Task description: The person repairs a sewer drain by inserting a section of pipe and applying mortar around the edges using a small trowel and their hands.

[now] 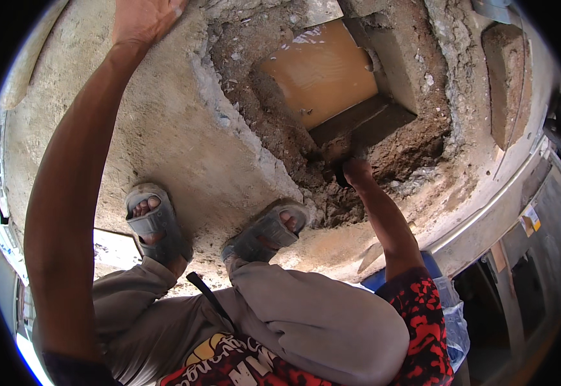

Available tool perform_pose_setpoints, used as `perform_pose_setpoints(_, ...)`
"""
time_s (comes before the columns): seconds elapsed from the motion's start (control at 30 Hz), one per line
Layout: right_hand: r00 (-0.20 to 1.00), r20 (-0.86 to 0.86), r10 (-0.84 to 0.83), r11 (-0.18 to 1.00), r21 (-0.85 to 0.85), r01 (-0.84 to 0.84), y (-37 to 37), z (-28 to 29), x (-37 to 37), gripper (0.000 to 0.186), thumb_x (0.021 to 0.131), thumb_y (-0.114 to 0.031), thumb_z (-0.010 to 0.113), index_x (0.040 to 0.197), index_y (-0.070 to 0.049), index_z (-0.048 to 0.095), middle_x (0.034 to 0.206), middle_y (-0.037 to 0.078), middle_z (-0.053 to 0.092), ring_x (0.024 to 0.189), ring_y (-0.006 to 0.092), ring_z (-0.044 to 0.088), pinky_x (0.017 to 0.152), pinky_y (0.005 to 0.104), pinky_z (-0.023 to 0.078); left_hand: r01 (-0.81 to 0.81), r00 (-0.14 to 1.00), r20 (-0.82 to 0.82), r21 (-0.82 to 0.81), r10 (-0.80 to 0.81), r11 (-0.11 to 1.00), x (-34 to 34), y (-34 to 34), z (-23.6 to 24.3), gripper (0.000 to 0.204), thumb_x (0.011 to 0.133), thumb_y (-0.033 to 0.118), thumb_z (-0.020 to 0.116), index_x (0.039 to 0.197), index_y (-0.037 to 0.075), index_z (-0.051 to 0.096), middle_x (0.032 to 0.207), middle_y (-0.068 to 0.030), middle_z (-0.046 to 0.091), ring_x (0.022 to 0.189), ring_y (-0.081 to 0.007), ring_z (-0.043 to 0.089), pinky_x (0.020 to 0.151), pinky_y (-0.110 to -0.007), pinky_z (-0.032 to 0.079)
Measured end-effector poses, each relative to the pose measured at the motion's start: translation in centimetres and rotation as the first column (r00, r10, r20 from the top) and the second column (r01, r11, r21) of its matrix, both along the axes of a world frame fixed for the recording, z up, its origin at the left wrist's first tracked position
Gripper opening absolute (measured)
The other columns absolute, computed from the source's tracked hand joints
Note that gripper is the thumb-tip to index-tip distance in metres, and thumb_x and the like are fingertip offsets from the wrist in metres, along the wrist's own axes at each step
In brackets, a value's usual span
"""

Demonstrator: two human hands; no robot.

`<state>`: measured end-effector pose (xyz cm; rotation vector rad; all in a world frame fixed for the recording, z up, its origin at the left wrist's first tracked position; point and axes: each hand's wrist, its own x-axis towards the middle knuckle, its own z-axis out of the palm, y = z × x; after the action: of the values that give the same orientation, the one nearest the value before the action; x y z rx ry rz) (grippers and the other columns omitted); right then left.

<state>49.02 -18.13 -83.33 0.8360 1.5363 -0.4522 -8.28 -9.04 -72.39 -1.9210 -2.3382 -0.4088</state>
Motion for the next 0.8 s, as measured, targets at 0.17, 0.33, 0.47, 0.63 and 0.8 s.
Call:
perform_pose_setpoints(0.17, 1.000, 0.018, -0.024, 0.999, -0.042, 0.025, 2.4, 1.6, 0.5, 0.024, 0.090, -0.020, 0.056, 0.104, -0.012, 0.074, 0.112, 0.010, 0.070, 0.109, 0.0282, 0.066, 0.087, 0.0435, 0.055, -0.021, 0.999, 0.027, -0.028, 0.022, 0.999, 0.1, -0.2, 0.1, 0.063, 0.089, 0.039, 0.059, 0.137, 0.000, 0.043, 0.143, -0.0217, 0.041, 0.133, -0.0384, 0.037, 0.113, -0.047, 0.027)
perform_pose_setpoints(0.33, 1.000, 0.021, 0.009, 0.999, -0.033, -0.008, 1.9, 1.3, -0.5, 0.026, 0.091, -0.021, 0.055, 0.107, -0.011, 0.072, 0.114, 0.010, 0.069, 0.107, 0.0290, 0.066, 0.086, 0.0428, 0.055, -0.034, 0.997, 0.074, -0.044, 0.037, 0.998, 0.5, 0.5, 0.5, 0.067, 0.089, 0.043, 0.057, 0.138, 0.001, 0.042, 0.145, -0.0206, 0.040, 0.136, -0.0364, 0.034, 0.115, -0.047, 0.024)
perform_pose_setpoints(0.47, 0.988, 0.064, 0.143, 0.962, -0.244, -0.124, -0.2, 2.6, -2.5, 0.029, 0.092, -0.023, 0.053, 0.111, -0.010, 0.070, 0.118, 0.011, 0.068, 0.106, 0.0302, 0.067, 0.085, 0.0417, 0.055, -0.043, 0.999, 0.020, -0.089, 0.045, 0.995, 0.8, 0.6, -0.3, 0.067, 0.090, 0.043, 0.057, 0.140, 0.002, 0.040, 0.147, -0.0183, 0.037, 0.138, -0.0334, 0.032, 0.115, -0.050, 0.022)
perform_pose_setpoints(0.63, 0.992, 0.038, 0.124, 0.961, -0.254, -0.111, 3.3, 7.2, -4.1, 0.031, 0.093, -0.023, 0.051, 0.115, -0.009, 0.068, 0.120, 0.013, 0.066, 0.105, 0.0312, 0.067, 0.085, 0.0408, 0.056, -0.043, 0.998, 0.042, -0.124, 0.049, 0.991, 0.4, -0.5, 0.2, 0.068, 0.091, 0.046, 0.054, 0.141, 0.002, 0.040, 0.148, -0.0163, 0.037, 0.139, -0.0324, 0.032, 0.116, -0.049, 0.020)
perform_pose_setpoints(0.8, 0.999, 0.020, 0.042, 0.998, -0.054, -0.040, 3.4, 6.0, -1.7, 0.022, 0.088, -0.015, 0.057, 0.103, -0.008, 0.071, 0.110, 0.016, 0.069, 0.103, 0.0305, 0.067, 0.083, 0.0429, 0.056, -0.046, 0.999, 0.016, -0.103, 0.048, 0.994, 0.3, 0.1, 0.2, 0.070, 0.090, 0.048, 0.053, 0.141, 0.002, 0.040, 0.148, -0.0162, 0.037, 0.139, -0.0317, 0.032, 0.116, -0.049, 0.020)
